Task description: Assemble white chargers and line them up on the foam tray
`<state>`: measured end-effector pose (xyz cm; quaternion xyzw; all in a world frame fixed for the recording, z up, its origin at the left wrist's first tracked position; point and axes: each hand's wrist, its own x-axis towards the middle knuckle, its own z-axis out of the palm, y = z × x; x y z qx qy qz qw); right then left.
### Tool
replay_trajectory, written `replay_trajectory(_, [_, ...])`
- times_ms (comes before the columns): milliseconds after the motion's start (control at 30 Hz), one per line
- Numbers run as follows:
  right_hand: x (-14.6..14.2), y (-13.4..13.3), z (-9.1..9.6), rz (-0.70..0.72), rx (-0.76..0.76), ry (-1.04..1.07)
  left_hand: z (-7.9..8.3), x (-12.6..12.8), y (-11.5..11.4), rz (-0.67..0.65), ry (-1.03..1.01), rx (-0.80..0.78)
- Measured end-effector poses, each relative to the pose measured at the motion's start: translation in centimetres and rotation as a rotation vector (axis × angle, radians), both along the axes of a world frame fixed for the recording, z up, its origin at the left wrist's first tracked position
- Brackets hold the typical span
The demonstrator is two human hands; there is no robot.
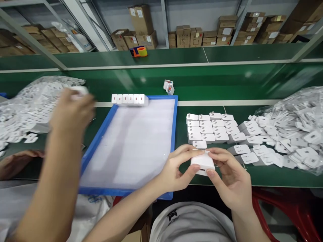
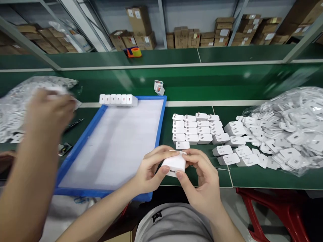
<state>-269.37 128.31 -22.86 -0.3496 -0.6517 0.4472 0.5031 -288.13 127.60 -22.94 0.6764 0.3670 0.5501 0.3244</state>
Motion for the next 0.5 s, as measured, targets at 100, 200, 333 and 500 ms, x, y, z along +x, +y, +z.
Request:
replay_trajectory(100, [0.0,-0.2,-0.4,-0.021,0.061,0.011,0.1,0.0,0.0,-0.005,0.027,0.012])
replay_trajectory(200, [0.2,0.0,-0.9,-0.03,0.184,0.046,0.3,-0.1,0.2,-0.041,0.064,0.085])
replay_trajectory(333, [1.0,0.5,-1.1,0.061,0.4,0.125,0.2,-0.4,0.4,-0.051,0.122,0.283])
replay_trajectory(500, [1.8,0.5,-1.2,0.063,0.616,0.081,-0.2,-0.3,0.4,0.033,0.227,0.551])
